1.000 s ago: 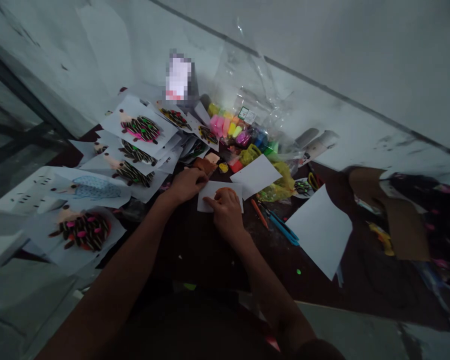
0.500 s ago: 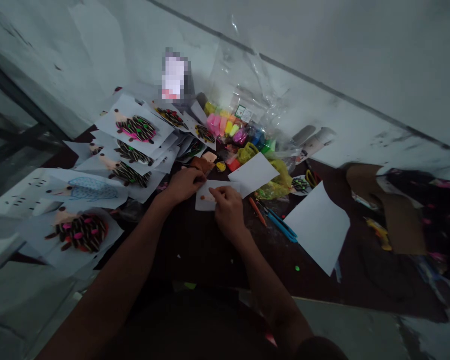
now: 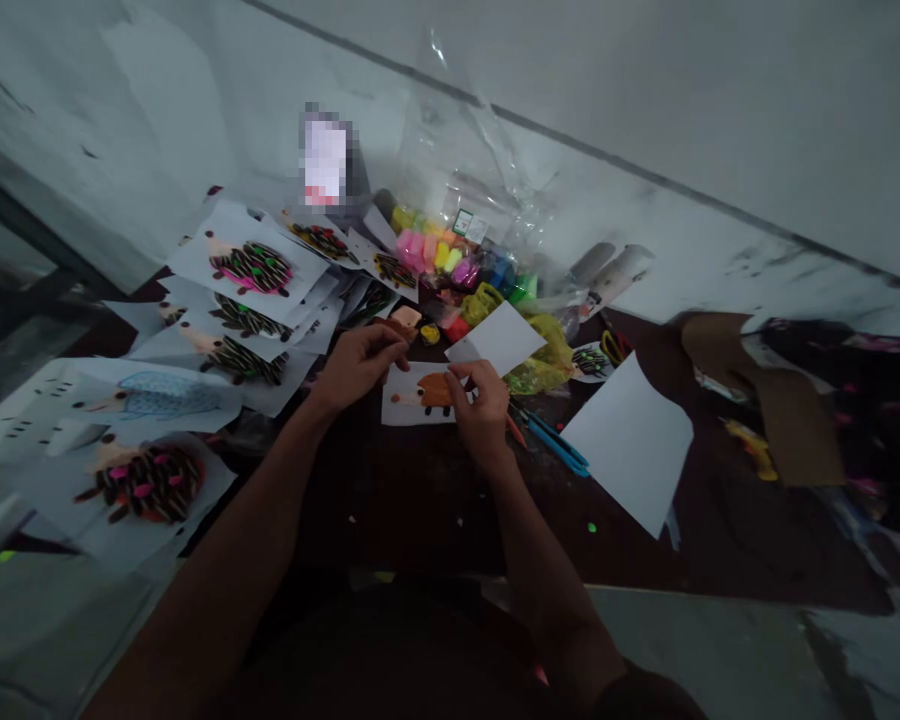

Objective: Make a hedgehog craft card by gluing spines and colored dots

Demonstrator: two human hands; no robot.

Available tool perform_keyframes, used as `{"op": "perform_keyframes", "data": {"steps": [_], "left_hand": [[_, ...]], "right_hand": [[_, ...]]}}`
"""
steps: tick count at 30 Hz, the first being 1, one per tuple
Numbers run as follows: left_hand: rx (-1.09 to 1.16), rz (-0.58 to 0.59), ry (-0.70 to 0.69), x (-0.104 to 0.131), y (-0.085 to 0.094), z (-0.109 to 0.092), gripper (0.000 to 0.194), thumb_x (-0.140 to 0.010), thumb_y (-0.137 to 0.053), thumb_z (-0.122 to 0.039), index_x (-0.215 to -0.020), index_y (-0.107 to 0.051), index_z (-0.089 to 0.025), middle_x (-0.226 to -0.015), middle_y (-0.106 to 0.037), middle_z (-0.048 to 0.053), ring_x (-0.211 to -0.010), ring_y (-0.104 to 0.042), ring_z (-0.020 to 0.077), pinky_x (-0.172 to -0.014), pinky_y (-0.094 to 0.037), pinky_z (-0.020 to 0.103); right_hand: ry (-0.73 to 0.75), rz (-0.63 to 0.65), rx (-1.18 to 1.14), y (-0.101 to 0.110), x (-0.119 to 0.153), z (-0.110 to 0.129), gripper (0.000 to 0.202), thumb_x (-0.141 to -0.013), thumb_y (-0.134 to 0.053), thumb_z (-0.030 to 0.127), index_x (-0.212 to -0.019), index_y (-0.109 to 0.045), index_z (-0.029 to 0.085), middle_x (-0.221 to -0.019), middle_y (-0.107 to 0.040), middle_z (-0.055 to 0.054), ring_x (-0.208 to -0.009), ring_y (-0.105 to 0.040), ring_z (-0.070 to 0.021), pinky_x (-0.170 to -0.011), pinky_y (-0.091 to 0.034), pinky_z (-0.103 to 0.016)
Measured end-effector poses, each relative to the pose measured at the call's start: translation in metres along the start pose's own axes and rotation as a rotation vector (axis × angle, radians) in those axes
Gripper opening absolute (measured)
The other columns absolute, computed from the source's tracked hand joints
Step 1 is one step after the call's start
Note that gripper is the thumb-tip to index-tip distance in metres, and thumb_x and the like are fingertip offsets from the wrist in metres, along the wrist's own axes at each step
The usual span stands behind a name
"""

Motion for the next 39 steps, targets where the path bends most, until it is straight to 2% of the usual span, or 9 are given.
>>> {"op": "perform_keyframes", "data": {"steps": [5, 13, 15, 18, 21, 24, 27, 31, 39], "left_hand": [[0.062, 0.148, 0.005, 0.006, -0.015, -0.009, 0.032, -0.086, -0.065, -0.047, -0.079, -0.066, -0.016, -0.056, -0.056, -0.003, -0.048, -0.049, 0.0095, -0.046, -0.041, 0.021], [0.103, 0.233, 0.007, 0.007, -0.026, -0.007, 0.03, -0.087, -0.065, -0.046, -0.085, -0.063, -0.017, -0.061, -0.06, -0.002, -0.049, -0.053, 0.0099, -0.047, -0.044, 0.021], [-0.003, 0.161, 0.009, 0.004, -0.016, -0.001, 0.031, -0.093, -0.056, -0.046, -0.086, -0.066, -0.017, -0.065, -0.064, 0.001, -0.053, -0.058, 0.0125, -0.052, -0.048, 0.024], [-0.331, -0.173, -0.021, -0.001, 0.011, 0.009, 0.023, -0.093, -0.053, -0.036, -0.092, -0.07, -0.02, -0.092, -0.074, 0.007, -0.083, -0.069, 0.021, -0.075, -0.056, 0.032], [-0.607, -0.257, -0.059, -0.003, 0.018, 0.019, 0.028, -0.093, -0.05, -0.027, -0.11, -0.071, -0.02, -0.121, -0.069, 0.013, -0.115, -0.064, 0.0286, -0.102, -0.051, 0.041], [-0.764, -0.203, -0.071, -0.004, 0.01, 0.025, 0.046, -0.09, -0.055, -0.025, -0.135, -0.061, -0.016, -0.14, -0.06, 0.017, -0.131, -0.054, 0.0355, -0.112, -0.043, 0.049], [-0.851, -0.15, -0.045, -0.006, 0.002, 0.028, 0.055, -0.091, -0.054, -0.025, -0.145, -0.052, -0.014, -0.136, -0.061, 0.02, -0.129, -0.053, 0.0387, -0.11, -0.042, 0.054], [-0.908, -0.193, -0.04, -0.009, 0.001, 0.026, 0.05, -0.092, -0.052, -0.023, -0.142, -0.057, -0.02, -0.127, -0.064, 0.016, -0.124, -0.055, 0.0364, -0.108, -0.044, 0.052], [-0.953, -0.152, -0.042, -0.014, -0.004, 0.024, 0.047, -0.092, -0.051, -0.023, -0.137, -0.062, -0.021, -0.138, -0.056, 0.019, -0.129, -0.052, 0.0386, -0.107, -0.044, 0.052]], "right_hand": [[-0.121, 0.083, -0.288, -0.012, 0.004, 0.004, 0.017, -0.091, -0.069, 0.037, -0.094, -0.075, 0.021, -0.089, -0.072, -0.004, -0.077, -0.064, -0.016, -0.073, -0.052, -0.029], [-0.255, 0.07, -0.492, -0.021, 0.008, -0.004, 0.016, -0.086, -0.072, 0.037, -0.083, -0.074, 0.022, -0.077, -0.07, 0.0, -0.065, -0.062, -0.0138, -0.062, -0.051, -0.028], [-0.26, 0.036, -0.472, -0.015, 0.005, -0.007, 0.018, -0.086, -0.07, 0.038, -0.079, -0.071, 0.021, -0.073, -0.067, 0.0, -0.065, -0.06, -0.014, -0.063, -0.05, -0.028], [-0.289, -0.093, -0.439, -0.002, 0.0, -0.019, 0.022, -0.088, -0.065, 0.04, -0.079, -0.068, 0.02, -0.071, -0.063, 0.001, -0.066, -0.056, -0.0136, -0.064, -0.047, -0.027], [-0.336, -0.172, -0.457, 0.006, -0.003, -0.032, 0.025, -0.087, -0.064, 0.043, -0.083, -0.065, 0.019, -0.071, -0.061, 0.001, -0.064, -0.054, -0.0127, -0.063, -0.046, -0.027], [-0.372, -0.208, -0.484, 0.007, -0.004, -0.041, 0.027, -0.083, -0.067, 0.046, -0.084, -0.063, 0.02, -0.068, -0.059, 0.003, -0.063, -0.054, -0.0127, -0.063, -0.046, -0.026], [-0.393, -0.226, -0.51, 0.005, -0.004, -0.045, 0.03, -0.08, -0.07, 0.048, -0.082, -0.061, 0.02, -0.069, -0.059, 0.003, -0.064, -0.054, -0.0124, -0.064, -0.047, -0.026], [-0.378, -0.216, -0.5, 0.005, -0.004, -0.043, 0.028, -0.079, -0.07, 0.047, -0.08, -0.061, 0.02, -0.07, -0.058, 0.003, -0.063, -0.052, -0.0117, -0.064, -0.046, -0.025], [-0.338, -0.081, -0.504, -0.005, -0.001, -0.032, 0.022, -0.085, -0.064, 0.04, -0.08, -0.067, 0.019, -0.068, -0.063, 0.002, -0.061, -0.053, -0.0124, -0.06, -0.044, -0.025]]}}
Point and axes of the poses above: each hand's wrist, its own x-axis away from the middle knuckle, its own y-axis out of the back of the hand, z = x × y, the point moved 5 cm from there along -x, towards the middle knuckle
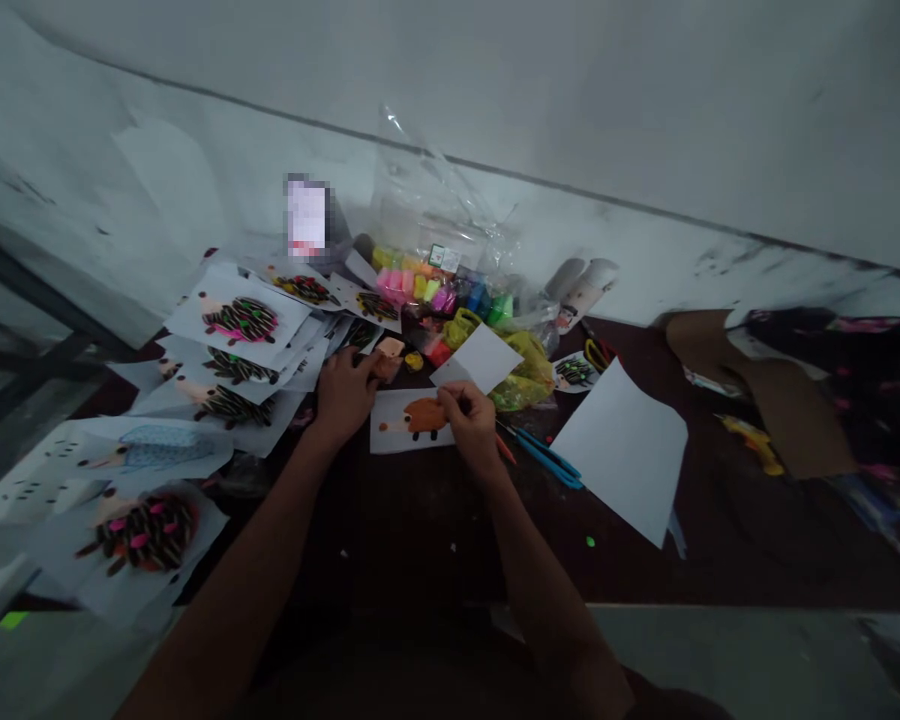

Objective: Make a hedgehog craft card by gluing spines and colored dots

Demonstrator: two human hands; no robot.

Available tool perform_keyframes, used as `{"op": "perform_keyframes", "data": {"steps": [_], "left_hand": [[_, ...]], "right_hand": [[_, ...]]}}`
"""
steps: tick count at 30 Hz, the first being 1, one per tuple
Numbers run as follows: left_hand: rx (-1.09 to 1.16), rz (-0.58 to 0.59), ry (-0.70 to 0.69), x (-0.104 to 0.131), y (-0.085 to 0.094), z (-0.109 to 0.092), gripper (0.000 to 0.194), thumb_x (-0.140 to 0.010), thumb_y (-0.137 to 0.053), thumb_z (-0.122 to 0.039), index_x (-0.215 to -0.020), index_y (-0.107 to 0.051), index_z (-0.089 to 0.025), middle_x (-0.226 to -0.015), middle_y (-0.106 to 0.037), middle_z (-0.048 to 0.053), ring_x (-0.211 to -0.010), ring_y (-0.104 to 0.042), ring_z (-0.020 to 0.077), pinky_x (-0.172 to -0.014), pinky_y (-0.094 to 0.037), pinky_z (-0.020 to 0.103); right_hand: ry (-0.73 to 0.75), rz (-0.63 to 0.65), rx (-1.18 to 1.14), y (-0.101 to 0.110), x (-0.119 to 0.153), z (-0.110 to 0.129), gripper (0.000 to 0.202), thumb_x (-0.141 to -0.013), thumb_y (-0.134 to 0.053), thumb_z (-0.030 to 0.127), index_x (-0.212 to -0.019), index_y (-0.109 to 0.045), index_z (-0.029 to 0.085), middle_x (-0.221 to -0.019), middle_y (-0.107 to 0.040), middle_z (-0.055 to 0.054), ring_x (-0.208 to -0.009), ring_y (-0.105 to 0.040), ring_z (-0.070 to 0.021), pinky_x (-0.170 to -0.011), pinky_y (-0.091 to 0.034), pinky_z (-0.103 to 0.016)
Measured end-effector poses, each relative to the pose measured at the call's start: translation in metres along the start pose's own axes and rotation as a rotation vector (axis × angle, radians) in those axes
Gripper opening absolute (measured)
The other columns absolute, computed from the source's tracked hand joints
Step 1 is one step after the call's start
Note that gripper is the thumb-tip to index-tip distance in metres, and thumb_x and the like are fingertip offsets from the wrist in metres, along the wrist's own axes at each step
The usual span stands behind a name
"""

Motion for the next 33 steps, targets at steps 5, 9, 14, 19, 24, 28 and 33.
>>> {"op": "perform_keyframes", "data": {"steps": [5, 9, 14, 19, 24, 28, 33], "left_hand": [[0.026, -0.023, -0.005, -0.006, 0.0, 0.002, 0.041, -0.092, -0.053, -0.026, -0.131, -0.065, -0.02, -0.128, -0.062, 0.018, -0.124, -0.056, 0.0383, -0.106, -0.046, 0.052], [0.115, -0.084, -0.006, -0.005, 0.002, 0.004, 0.037, -0.091, -0.055, -0.027, -0.125, -0.065, -0.018, -0.138, -0.056, 0.019, -0.13, -0.053, 0.0369, -0.109, -0.045, 0.05], [0.246, -0.183, -0.062, 0.0, 0.01, 0.002, 0.035, -0.086, -0.06, -0.026, -0.12, -0.062, -0.019, -0.147, -0.051, 0.018, -0.137, -0.048, 0.036, -0.115, -0.04, 0.052], [0.418, -0.234, -0.085, 0.002, 0.014, 0.002, 0.034, -0.081, -0.064, -0.026, -0.114, -0.059, -0.019, -0.118, -0.067, 0.012, -0.115, -0.062, 0.0318, -0.104, -0.049, 0.048], [0.541, -0.139, -0.142, 0.001, 0.015, -0.004, 0.042, -0.081, -0.068, -0.029, -0.12, -0.06, -0.018, -0.116, -0.067, 0.01, -0.107, -0.064, 0.0291, -0.096, -0.052, 0.043], [0.604, -0.058, -0.216, 0.001, 0.016, -0.009, 0.039, -0.083, -0.069, -0.031, -0.12, -0.067, -0.018, -0.111, -0.066, 0.01, -0.107, -0.063, 0.0284, -0.094, -0.052, 0.042], [0.861, 0.041, -0.224, 0.002, 0.018, -0.011, 0.051, -0.078, -0.079, -0.045, -0.12, -0.069, -0.019, -0.115, -0.068, 0.011, -0.11, -0.064, 0.0286, -0.097, -0.052, 0.043]], "right_hand": [[0.03, 0.086, 0.059, -0.012, -0.005, 0.0, 0.014, -0.081, -0.065, 0.033, -0.078, -0.068, 0.02, -0.071, -0.065, 0.001, -0.065, -0.059, -0.0144, -0.065, -0.049, -0.027], [0.043, 0.138, 0.131, -0.025, -0.023, 0.002, 0.009, -0.078, -0.066, 0.029, -0.075, -0.068, 0.021, -0.069, -0.065, 0.002, -0.068, -0.061, -0.0145, -0.066, -0.051, -0.026], [-0.011, 0.148, 0.079, -0.041, -0.039, -0.004, 0.013, -0.078, -0.065, 0.028, -0.085, -0.073, 0.021, -0.074, -0.071, 0.001, -0.067, -0.064, -0.0146, -0.063, -0.052, -0.025], [-0.11, 0.141, 0.076, -0.045, -0.035, -0.014, 0.018, -0.082, -0.064, 0.033, -0.085, -0.077, 0.02, -0.074, -0.07, 0.0, -0.068, -0.064, -0.0148, -0.063, -0.052, -0.025], [-0.148, 0.175, 0.05, -0.042, -0.034, -0.016, 0.025, -0.081, -0.069, 0.044, -0.084, -0.077, 0.02, -0.076, -0.072, -0.001, -0.068, -0.065, -0.0151, -0.062, -0.051, -0.025], [-0.144, 0.221, 0.041, -0.041, -0.034, -0.014, 0.029, -0.079, -0.071, 0.049, -0.082, -0.076, 0.021, -0.078, -0.072, -0.002, -0.073, -0.066, -0.017, -0.064, -0.052, -0.026], [-0.158, 0.244, 0.009, -0.034, -0.034, -0.011, 0.031, -0.075, -0.072, 0.05, -0.078, -0.073, 0.02, -0.072, -0.069, -0.002, -0.068, -0.062, -0.0154, -0.062, -0.049, -0.026]]}}
Point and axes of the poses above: each hand's wrist, its own x-axis away from the middle knuckle, its own y-axis out of the back of the hand, z = x × y, the point moved 5 cm from there along -x, towards the middle knuckle
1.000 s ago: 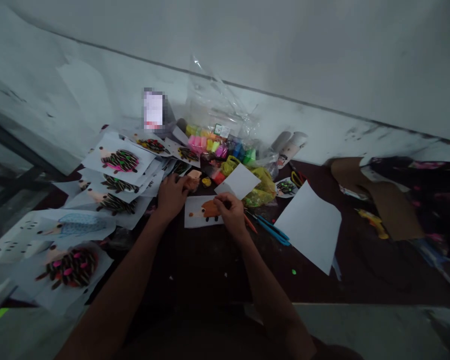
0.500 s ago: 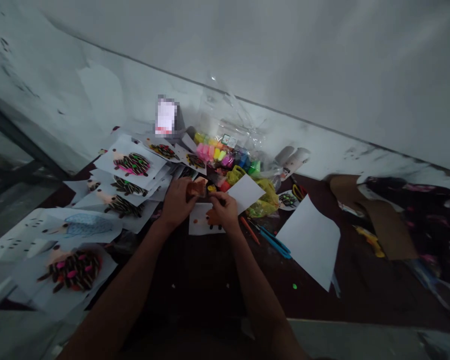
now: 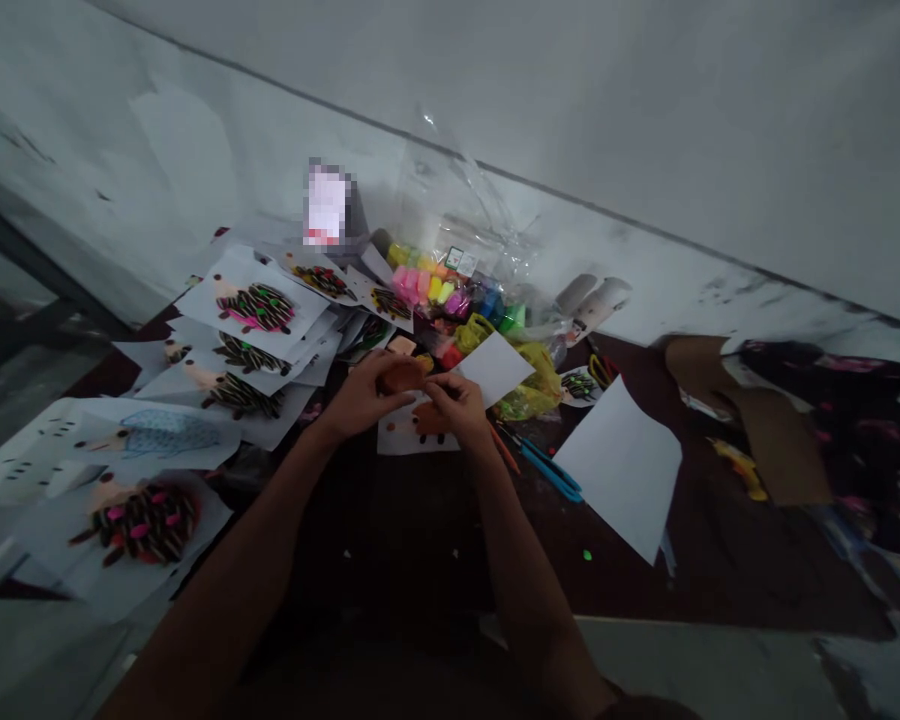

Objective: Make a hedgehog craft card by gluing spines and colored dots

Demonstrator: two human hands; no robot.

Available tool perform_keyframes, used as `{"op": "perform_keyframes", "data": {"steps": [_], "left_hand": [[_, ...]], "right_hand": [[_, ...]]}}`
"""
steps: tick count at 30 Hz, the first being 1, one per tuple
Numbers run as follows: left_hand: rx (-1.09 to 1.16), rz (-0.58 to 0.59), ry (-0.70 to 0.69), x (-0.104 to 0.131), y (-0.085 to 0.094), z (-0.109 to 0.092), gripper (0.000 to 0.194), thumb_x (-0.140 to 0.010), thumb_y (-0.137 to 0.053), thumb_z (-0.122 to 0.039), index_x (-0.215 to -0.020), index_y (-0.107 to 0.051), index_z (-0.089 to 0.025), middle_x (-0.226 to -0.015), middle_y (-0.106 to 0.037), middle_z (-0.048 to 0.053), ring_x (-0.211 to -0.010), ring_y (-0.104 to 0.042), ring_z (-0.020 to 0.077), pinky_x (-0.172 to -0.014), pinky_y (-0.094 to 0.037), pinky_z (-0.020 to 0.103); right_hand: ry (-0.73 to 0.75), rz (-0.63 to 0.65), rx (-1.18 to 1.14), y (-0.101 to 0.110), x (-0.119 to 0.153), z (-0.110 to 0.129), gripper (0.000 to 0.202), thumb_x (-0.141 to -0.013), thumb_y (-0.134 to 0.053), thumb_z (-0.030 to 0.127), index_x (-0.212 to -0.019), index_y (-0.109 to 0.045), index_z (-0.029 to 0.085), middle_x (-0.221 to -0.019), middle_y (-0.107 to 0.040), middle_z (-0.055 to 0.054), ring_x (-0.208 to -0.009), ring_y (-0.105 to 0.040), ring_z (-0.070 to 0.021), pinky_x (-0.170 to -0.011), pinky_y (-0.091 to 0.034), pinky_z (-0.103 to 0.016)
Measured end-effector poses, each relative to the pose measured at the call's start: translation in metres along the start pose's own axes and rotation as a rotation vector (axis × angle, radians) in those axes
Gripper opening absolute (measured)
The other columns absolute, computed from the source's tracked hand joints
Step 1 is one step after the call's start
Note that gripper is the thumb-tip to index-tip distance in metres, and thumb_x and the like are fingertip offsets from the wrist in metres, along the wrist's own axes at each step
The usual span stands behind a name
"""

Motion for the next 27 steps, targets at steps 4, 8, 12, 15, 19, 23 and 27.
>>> {"op": "perform_keyframes", "data": {"steps": [4, 8, 12, 15, 19, 23, 27], "left_hand": [[0.254, 0.083, 0.187, 0.001, -0.004, 0.004, 0.054, -0.078, -0.077, -0.053, -0.119, -0.069, -0.018, -0.112, -0.073, 0.009, -0.09, -0.069, 0.0228, -0.079, -0.058, 0.037], [0.344, 0.087, 0.275, 0.001, -0.005, 0.007, 0.047, -0.08, -0.073, -0.053, -0.109, -0.071, -0.016, -0.097, -0.075, 0.008, -0.076, -0.068, 0.0192, -0.063, -0.056, 0.03], [0.328, 0.087, 0.266, 0.0, -0.003, 0.006, 0.042, -0.082, -0.071, -0.049, -0.106, -0.07, -0.016, -0.089, -0.075, 0.006, -0.069, -0.064, 0.0159, -0.06, -0.052, 0.027], [0.282, 0.099, 0.255, 0.0, -0.004, 0.002, 0.036, -0.085, -0.068, -0.047, -0.103, -0.07, -0.016, -0.082, -0.072, 0.004, -0.063, -0.059, 0.0138, -0.059, -0.048, 0.026], [0.292, 0.099, 0.261, 0.001, -0.006, -0.002, 0.038, -0.082, -0.071, -0.048, -0.103, -0.07, -0.017, -0.087, -0.073, 0.005, -0.072, -0.063, 0.0167, -0.064, -0.05, 0.028], [0.349, 0.112, 0.291, 0.003, -0.009, -0.002, 0.042, -0.076, -0.077, -0.051, -0.098, -0.068, -0.016, -0.09, -0.074, 0.007, -0.079, -0.068, 0.0193, -0.075, -0.054, 0.032], [0.359, 0.139, 0.288, 0.003, -0.01, -0.003, 0.043, -0.077, -0.076, -0.054, -0.094, -0.069, -0.015, -0.082, -0.072, 0.005, -0.074, -0.066, 0.0182, -0.072, -0.053, 0.031]], "right_hand": [[-0.066, 0.035, -0.046, 0.004, 0.003, 0.002, 0.031, -0.074, -0.072, 0.049, -0.078, -0.072, 0.018, -0.066, -0.064, 0.0, -0.058, -0.055, -0.0122, -0.056, -0.045, -0.024], [-0.038, 0.027, -0.012, 0.005, 0.005, 0.007, 0.032, -0.072, -0.075, 0.05, -0.074, -0.071, 0.018, -0.067, -0.065, -0.001, -0.061, -0.056, -0.0128, -0.056, -0.044, -0.024], [-0.047, 0.062, 0.002, 0.003, 0.006, 0.005, 0.034, -0.077, -0.072, 0.052, -0.078, -0.074, 0.018, -0.067, -0.067, -0.001, -0.059, -0.056, -0.0122, -0.055, -0.043, -0.024], [-0.024, 0.081, 0.023, 0.003, 0.006, 0.005, 0.033, -0.079, -0.072, 0.051, -0.078, -0.075, 0.018, -0.066, -0.067, -0.001, -0.062, -0.059, -0.0138, -0.057, -0.045, -0.025], [0.032, 0.079, 0.055, 0.003, 0.006, 0.008, 0.028, -0.078, -0.072, 0.046, -0.08, -0.076, 0.018, -0.075, -0.072, -0.004, -0.07, -0.064, -0.0178, -0.064, -0.05, -0.027], [0.086, 0.1, 0.077, 0.003, 0.007, 0.012, 0.028, -0.081, -0.07, 0.044, -0.084, -0.078, 0.018, -0.081, -0.075, -0.005, -0.077, -0.068, -0.0198, -0.07, -0.052, -0.029], [0.08, 0.148, 0.08, 0.001, 0.008, 0.015, 0.029, -0.081, -0.069, 0.045, -0.081, -0.077, 0.017, -0.076, -0.074, -0.004, -0.075, -0.068, -0.019, -0.069, -0.051, -0.028]]}}
Point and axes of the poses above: each hand's wrist, its own x-axis away from the middle knuckle, its own y-axis out of the back of the hand, z = x × y, the point moved 5 cm from there along -x, towards the middle knuckle
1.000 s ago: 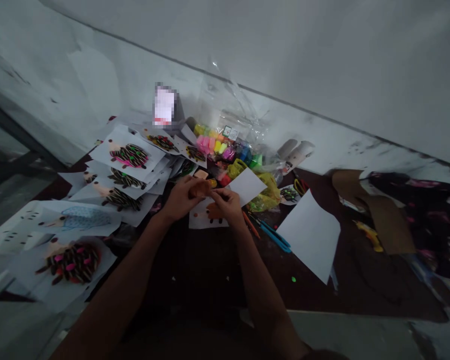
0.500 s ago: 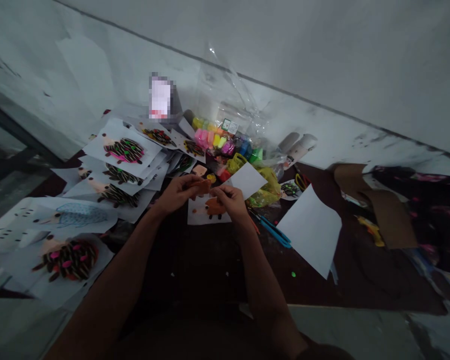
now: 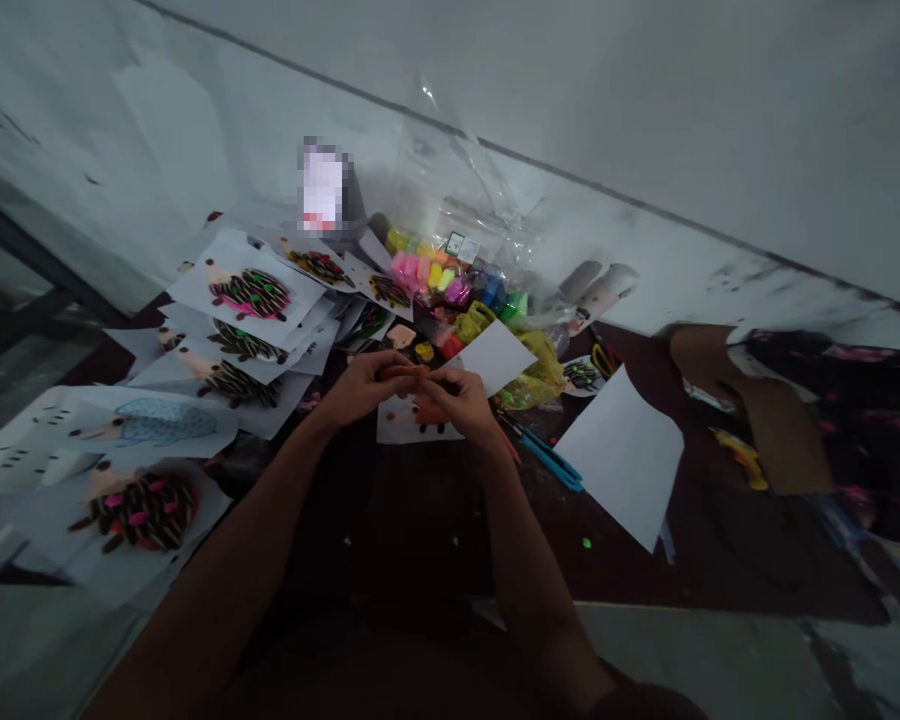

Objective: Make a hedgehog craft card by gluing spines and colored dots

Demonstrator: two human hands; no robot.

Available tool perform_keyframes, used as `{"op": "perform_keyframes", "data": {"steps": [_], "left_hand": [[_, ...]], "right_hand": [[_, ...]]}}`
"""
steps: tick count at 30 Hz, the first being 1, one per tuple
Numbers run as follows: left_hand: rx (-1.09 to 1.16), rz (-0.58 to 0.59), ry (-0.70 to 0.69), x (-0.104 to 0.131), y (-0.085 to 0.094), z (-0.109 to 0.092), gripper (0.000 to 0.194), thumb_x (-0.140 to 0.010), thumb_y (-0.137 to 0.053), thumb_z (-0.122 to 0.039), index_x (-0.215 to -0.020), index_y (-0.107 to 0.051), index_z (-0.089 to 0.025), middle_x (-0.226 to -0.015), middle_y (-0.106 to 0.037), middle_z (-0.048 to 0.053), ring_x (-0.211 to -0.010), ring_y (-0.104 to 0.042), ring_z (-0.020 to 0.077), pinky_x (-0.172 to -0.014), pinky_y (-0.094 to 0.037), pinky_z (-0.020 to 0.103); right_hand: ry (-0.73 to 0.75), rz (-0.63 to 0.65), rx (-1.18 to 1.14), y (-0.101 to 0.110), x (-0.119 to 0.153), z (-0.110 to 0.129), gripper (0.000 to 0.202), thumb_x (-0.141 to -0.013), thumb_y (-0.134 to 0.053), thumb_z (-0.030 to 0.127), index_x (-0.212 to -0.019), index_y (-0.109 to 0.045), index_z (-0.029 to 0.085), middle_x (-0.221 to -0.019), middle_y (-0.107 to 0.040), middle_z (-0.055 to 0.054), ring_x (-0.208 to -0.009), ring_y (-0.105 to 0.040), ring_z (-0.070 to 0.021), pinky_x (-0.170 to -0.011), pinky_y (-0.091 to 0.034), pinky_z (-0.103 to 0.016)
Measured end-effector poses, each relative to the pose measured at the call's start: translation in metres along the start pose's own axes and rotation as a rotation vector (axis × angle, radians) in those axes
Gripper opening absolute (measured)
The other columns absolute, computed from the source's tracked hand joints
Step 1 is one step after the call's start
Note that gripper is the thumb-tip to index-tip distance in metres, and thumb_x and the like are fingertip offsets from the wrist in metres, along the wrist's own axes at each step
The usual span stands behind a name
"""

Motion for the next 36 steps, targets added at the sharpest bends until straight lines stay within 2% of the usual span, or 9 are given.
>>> {"op": "perform_keyframes", "data": {"steps": [5, 13, 18, 22, 25, 31, 36], "left_hand": [[-0.02, 0.027, -0.003, -0.001, -0.001, -0.001, 0.038, -0.079, -0.072, -0.051, -0.092, -0.069, -0.015, -0.083, -0.072, 0.005, -0.076, -0.065, 0.018, -0.072, -0.054, 0.031], [-0.031, 0.026, 0.041, -0.001, -0.003, 0.002, 0.042, -0.079, -0.073, -0.055, -0.094, -0.073, -0.016, -0.084, -0.074, 0.007, -0.075, -0.066, 0.0185, -0.067, -0.054, 0.029], [0.018, 0.019, 0.11, 0.003, -0.003, -0.003, 0.05, -0.076, -0.075, -0.064, -0.088, -0.07, -0.016, -0.08, -0.071, 0.005, -0.07, -0.064, 0.0174, -0.06, -0.05, 0.027], [0.006, 0.021, 0.096, 0.004, -0.002, -0.006, 0.048, -0.079, -0.072, -0.064, -0.081, -0.066, -0.016, -0.072, -0.066, 0.002, -0.063, -0.057, 0.0136, -0.057, -0.046, 0.025], [-0.023, -0.004, 0.069, 0.003, 0.0, -0.005, 0.047, -0.079, -0.072, -0.063, -0.08, -0.066, -0.016, -0.071, -0.065, 0.002, -0.061, -0.055, 0.0127, -0.056, -0.044, 0.024], [-0.008, -0.037, 0.045, 0.003, -0.001, -0.004, 0.043, -0.071, -0.082, -0.055, -0.084, -0.07, -0.016, -0.078, -0.07, 0.003, -0.072, -0.063, 0.0163, -0.066, -0.05, 0.028], [-0.014, -0.001, 0.054, 0.002, -0.002, -0.001, 0.046, -0.075, -0.078, -0.06, -0.082, -0.071, -0.016, -0.073, -0.069, 0.004, -0.067, -0.062, 0.0159, -0.062, -0.05, 0.027]], "right_hand": [[-0.029, 0.009, 0.03, 0.001, 0.002, 0.005, 0.027, -0.079, -0.071, 0.042, -0.085, -0.077, 0.017, -0.081, -0.075, -0.004, -0.072, -0.065, -0.0163, -0.066, -0.05, -0.026], [-0.079, -0.042, 0.025, -0.001, 0.002, 0.001, 0.018, -0.077, -0.067, 0.035, -0.077, -0.071, 0.018, -0.069, -0.069, 0.0, -0.062, -0.057, -0.0124, -0.059, -0.044, -0.023], [-0.071, 0.006, -0.074, -0.002, 0.002, 0.001, 0.023, -0.077, -0.066, 0.041, -0.078, -0.068, 0.018, -0.067, -0.064, 0.001, -0.06, -0.053, -0.0112, -0.058, -0.043, -0.023], [-0.09, 0.05, -0.123, -0.003, 0.002, -0.002, 0.028, -0.077, -0.069, 0.046, -0.081, -0.069, 0.018, -0.067, -0.062, 0.002, -0.059, -0.052, -0.0103, -0.055, -0.041, -0.022], [-0.115, 0.05, -0.137, -0.004, 0.002, -0.005, 0.028, -0.076, -0.073, 0.045, -0.082, -0.069, 0.018, -0.069, -0.064, 0.001, -0.059, -0.053, -0.0097, -0.055, -0.043, -0.021], [-0.105, 0.072, -0.142, -0.008, 0.003, -0.003, 0.023, -0.072, -0.074, 0.039, -0.081, -0.068, 0.018, -0.073, -0.068, 0.001, -0.062, -0.058, -0.0108, -0.057, -0.048, -0.022], [-0.134, 0.081, -0.127, -0.008, 0.003, -0.007, 0.026, -0.073, -0.073, 0.043, -0.082, -0.069, 0.019, -0.072, -0.068, 0.0, -0.061, -0.058, -0.0113, -0.056, -0.048, -0.023]]}}
Point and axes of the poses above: each hand's wrist, its own x-axis away from the middle knuckle, its own y-axis out of the back of the hand, z = x × y, the point moved 5 cm from there along -x, towards the middle knuckle
